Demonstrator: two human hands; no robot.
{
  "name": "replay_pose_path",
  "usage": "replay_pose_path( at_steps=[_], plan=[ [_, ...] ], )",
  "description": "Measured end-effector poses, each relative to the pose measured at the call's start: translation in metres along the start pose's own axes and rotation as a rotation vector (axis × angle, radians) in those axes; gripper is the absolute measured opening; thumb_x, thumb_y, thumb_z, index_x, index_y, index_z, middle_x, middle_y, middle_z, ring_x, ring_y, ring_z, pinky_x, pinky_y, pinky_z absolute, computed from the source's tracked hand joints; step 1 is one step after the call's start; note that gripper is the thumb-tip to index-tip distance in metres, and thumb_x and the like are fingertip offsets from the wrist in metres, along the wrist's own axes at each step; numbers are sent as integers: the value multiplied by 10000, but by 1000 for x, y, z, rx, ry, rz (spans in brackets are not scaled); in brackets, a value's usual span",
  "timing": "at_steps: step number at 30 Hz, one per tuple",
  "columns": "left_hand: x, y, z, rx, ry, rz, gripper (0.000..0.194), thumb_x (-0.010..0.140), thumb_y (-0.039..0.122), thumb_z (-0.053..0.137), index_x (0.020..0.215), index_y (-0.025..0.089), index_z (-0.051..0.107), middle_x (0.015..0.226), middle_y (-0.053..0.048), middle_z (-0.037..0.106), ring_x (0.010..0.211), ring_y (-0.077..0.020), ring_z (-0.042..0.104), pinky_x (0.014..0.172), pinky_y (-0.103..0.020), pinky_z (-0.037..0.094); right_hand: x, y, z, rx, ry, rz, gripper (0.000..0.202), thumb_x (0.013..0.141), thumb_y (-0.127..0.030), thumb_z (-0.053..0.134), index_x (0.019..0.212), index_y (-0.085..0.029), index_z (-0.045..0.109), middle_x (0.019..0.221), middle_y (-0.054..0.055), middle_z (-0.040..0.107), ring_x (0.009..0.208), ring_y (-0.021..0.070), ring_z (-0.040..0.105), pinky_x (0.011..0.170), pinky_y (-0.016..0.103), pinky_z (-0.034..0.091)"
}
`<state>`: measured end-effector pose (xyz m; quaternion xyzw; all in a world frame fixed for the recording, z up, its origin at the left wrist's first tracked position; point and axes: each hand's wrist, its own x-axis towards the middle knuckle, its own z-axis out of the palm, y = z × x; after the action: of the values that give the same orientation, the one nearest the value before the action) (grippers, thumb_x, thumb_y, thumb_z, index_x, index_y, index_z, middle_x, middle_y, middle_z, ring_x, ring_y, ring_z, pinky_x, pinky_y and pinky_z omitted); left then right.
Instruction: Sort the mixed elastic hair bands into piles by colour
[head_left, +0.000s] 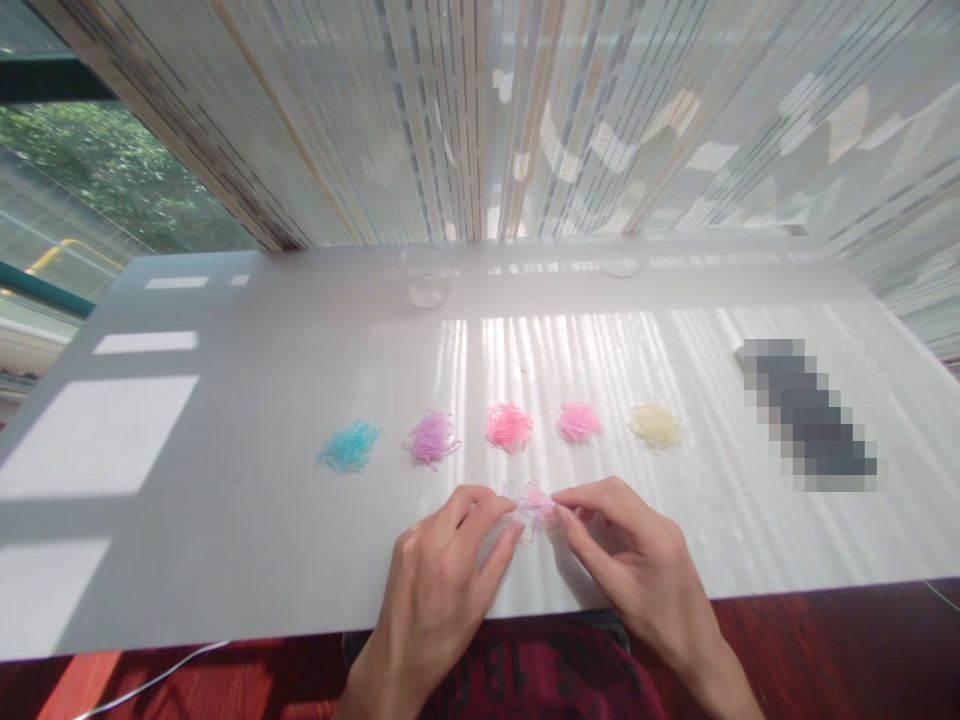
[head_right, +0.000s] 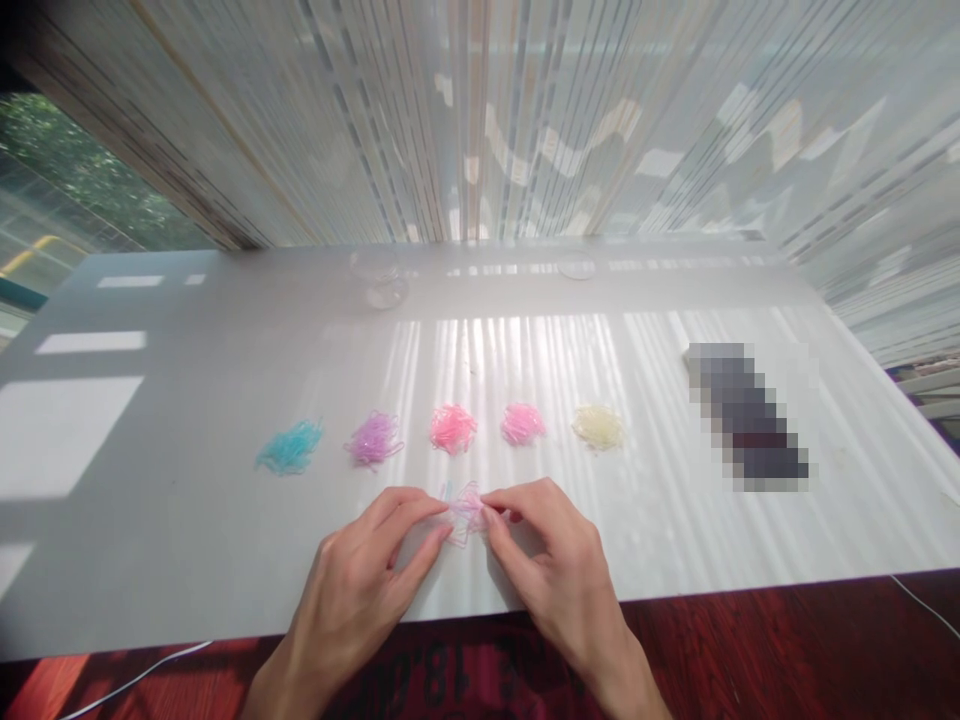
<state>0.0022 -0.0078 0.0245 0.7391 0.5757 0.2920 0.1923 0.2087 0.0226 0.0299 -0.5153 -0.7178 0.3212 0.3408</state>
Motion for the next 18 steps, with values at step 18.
replay_pose_path(
  at_steps=[18],
  plan=[
    [16,10,15,-251,73,45,147,972,195,678,1114,213,711,1004,-36,804,800,-149,758,716,-222,617,-5,6,1,189,-48,133,110,979,-317,660,982,-252,750,865,7,746,761,146,696,694,245,551]
  ],
)
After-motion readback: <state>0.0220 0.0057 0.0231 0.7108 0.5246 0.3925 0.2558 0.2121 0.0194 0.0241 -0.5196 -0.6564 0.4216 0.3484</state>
